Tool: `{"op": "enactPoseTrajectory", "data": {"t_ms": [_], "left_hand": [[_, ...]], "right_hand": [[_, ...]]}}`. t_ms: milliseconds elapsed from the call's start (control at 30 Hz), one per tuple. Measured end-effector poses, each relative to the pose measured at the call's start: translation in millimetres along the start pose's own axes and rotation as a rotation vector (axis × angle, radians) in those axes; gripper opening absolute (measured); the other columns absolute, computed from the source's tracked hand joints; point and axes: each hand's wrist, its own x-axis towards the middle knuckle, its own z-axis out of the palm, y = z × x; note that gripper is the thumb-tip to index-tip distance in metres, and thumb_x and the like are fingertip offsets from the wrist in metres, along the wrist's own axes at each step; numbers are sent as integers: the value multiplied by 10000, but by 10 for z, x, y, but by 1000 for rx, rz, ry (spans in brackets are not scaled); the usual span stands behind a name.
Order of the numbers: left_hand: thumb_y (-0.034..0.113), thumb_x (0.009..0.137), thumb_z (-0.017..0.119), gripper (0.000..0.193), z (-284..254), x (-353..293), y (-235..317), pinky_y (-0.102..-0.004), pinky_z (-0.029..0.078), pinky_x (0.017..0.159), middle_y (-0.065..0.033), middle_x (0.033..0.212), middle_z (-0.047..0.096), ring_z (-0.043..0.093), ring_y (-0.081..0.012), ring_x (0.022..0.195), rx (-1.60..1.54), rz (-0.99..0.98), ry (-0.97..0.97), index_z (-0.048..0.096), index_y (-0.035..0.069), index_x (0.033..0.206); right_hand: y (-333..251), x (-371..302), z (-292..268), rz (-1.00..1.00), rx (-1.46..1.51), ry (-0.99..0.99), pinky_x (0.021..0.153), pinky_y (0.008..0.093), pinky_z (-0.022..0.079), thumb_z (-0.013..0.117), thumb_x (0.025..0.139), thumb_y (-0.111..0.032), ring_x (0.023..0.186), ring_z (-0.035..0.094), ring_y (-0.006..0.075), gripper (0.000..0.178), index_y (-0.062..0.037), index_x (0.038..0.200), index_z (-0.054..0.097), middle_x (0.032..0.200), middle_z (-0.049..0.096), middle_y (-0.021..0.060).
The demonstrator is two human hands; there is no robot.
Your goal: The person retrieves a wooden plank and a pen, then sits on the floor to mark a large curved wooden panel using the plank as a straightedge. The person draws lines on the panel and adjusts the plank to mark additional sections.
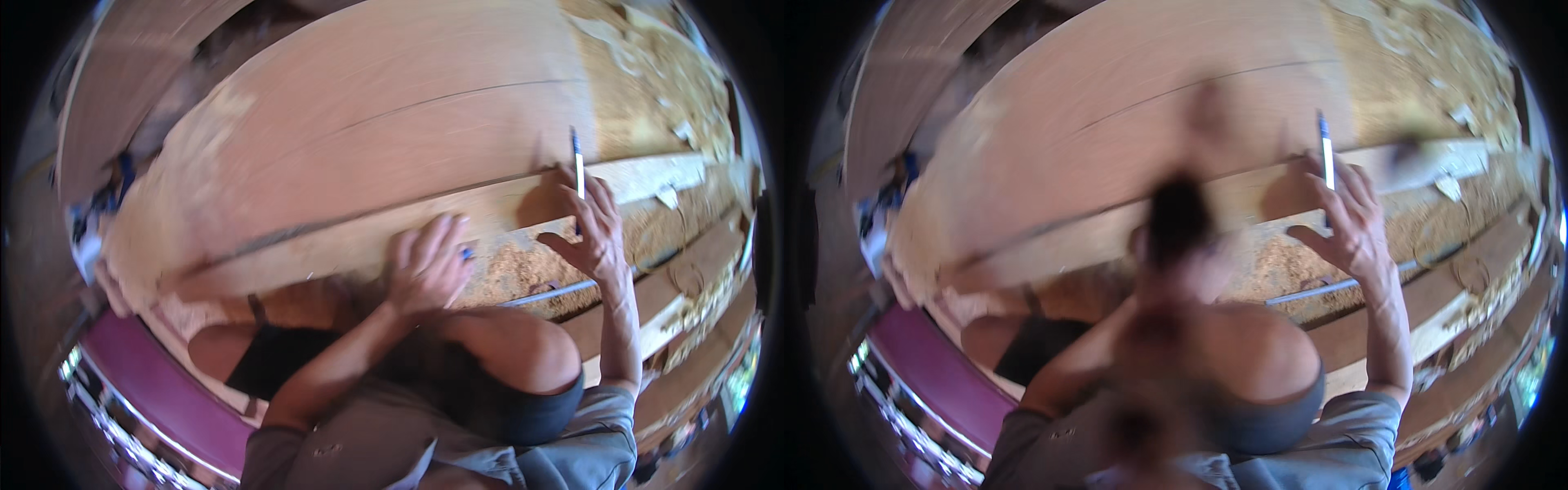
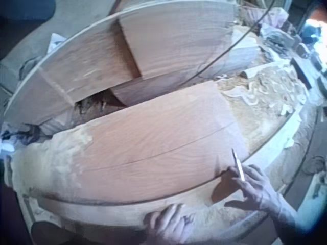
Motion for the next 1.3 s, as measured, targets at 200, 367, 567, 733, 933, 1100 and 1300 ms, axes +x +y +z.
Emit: {"op": "enactPoseTrajectory", "data": {"t_ms": [200,367,567,733,933,1100,1300], "left_hand": [[263,916,583,332,-1,-100,-16,-459,348,1026,-124,1391,532,429,-265,1330,-56,-7,2,688,-17,1059],[286,906,548,320,34,-177,-42,-481,330,1045,-155,1377,535,406,-290,1342,-50,24,34,724,23,952],[300,892,626,317,-241,-324,-381,-509,328,1081,-188,1302,566,459,-320,1292,-305,-70,272,701,-5,932],[324,907,601,314,-725,-705,-923,-556,321,1085,-186,1236,598,485,-334,1252,-189,-29,162,693,23,906],[317,885,608,290,-651,-831,-912,-489,373,1017,-150,1191,614,500,-281,1204,-138,-31,197,674,36,906],[266,862,656,239,-665,-832,-1000,-454,407,960,-118,1069,622,546,-262,1112,-307,-85,279,655,34,923],[148,854,683,140,-1259,-954,-1434,-408,486,723,-82,727,618,605,-264,711,-429,-295,555,618,51,933]], "right_hand": [[-409,195,222,-99,-12,-98,1048,552,359,791,678,-77,1301,478,371,580,-37,1208,559,1342,559,174],[-520,316,353,-118,-20,-132,1043,482,403,738,726,3,1254,516,359,483,-19,1176,564,1327,571,168],[-573,321,279,-38,-38,-204,1031,451,432,726,737,30,1261,510,378,485,-14,1186,551,1353,547,194],[-684,347,263,100,-34,-273,986,415,473,709,774,23,1229,537,385,490,-23,1233,541,1334,560,200],[-602,317,243,71,-85,-290,1037,452,433,674,846,-51,1275,497,392,463,-15,1279,517,1356,538,211],[-564,288,277,68,-104,-296,1063,460,405,679,860,-111,1305,467,393,488,-19,1303,497,1365,528,215],[-525,322,289,-75,-169,-286,1033,472,433,702,772,-27,1273,480,420,580,-5,1307,480,1328,546,225]]}}
